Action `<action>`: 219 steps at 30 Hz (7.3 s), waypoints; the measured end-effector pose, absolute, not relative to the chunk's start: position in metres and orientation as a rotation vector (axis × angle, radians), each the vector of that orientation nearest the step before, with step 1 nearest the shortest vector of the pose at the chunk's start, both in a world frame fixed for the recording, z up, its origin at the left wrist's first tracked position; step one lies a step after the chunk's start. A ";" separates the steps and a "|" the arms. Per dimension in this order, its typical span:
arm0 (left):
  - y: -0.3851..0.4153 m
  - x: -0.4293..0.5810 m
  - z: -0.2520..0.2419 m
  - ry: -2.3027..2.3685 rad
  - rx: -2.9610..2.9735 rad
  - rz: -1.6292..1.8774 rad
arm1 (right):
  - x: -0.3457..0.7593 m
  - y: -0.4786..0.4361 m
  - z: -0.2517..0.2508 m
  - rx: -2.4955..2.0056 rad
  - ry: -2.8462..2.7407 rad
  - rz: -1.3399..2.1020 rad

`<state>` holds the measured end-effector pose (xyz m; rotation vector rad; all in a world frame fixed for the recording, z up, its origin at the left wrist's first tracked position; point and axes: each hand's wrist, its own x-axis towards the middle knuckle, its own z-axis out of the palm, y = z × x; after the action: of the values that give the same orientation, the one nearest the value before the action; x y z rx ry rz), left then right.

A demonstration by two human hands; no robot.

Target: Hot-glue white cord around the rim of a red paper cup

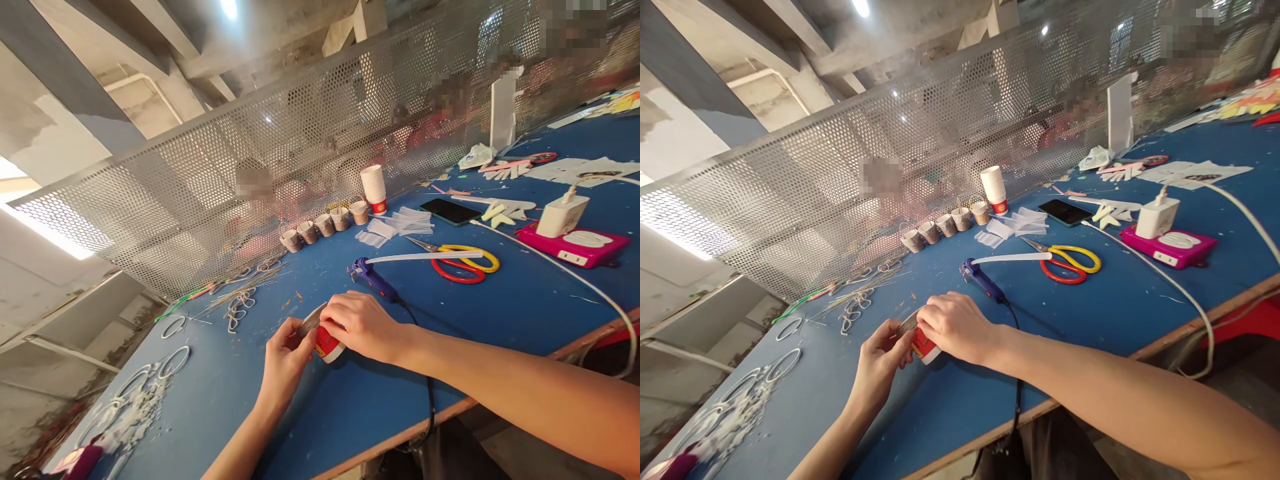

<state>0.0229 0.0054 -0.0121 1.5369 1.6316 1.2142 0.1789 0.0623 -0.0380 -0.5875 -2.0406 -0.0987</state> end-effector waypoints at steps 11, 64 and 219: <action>0.005 0.021 -0.013 1.667 1.555 1.260 | 0.183 0.063 -0.035 -0.591 -2.071 -0.093; -0.002 0.013 -0.009 1.610 2.083 1.271 | 0.190 0.059 -0.018 -0.620 -1.960 0.959; 0.000 0.017 -0.019 1.704 2.375 1.491 | 0.173 0.045 -0.031 -0.581 -1.887 0.370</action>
<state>0.0171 0.0001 -0.0189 2.3748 1.7038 1.4906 0.1726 0.0453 -0.0314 -0.5814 -1.8867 0.3696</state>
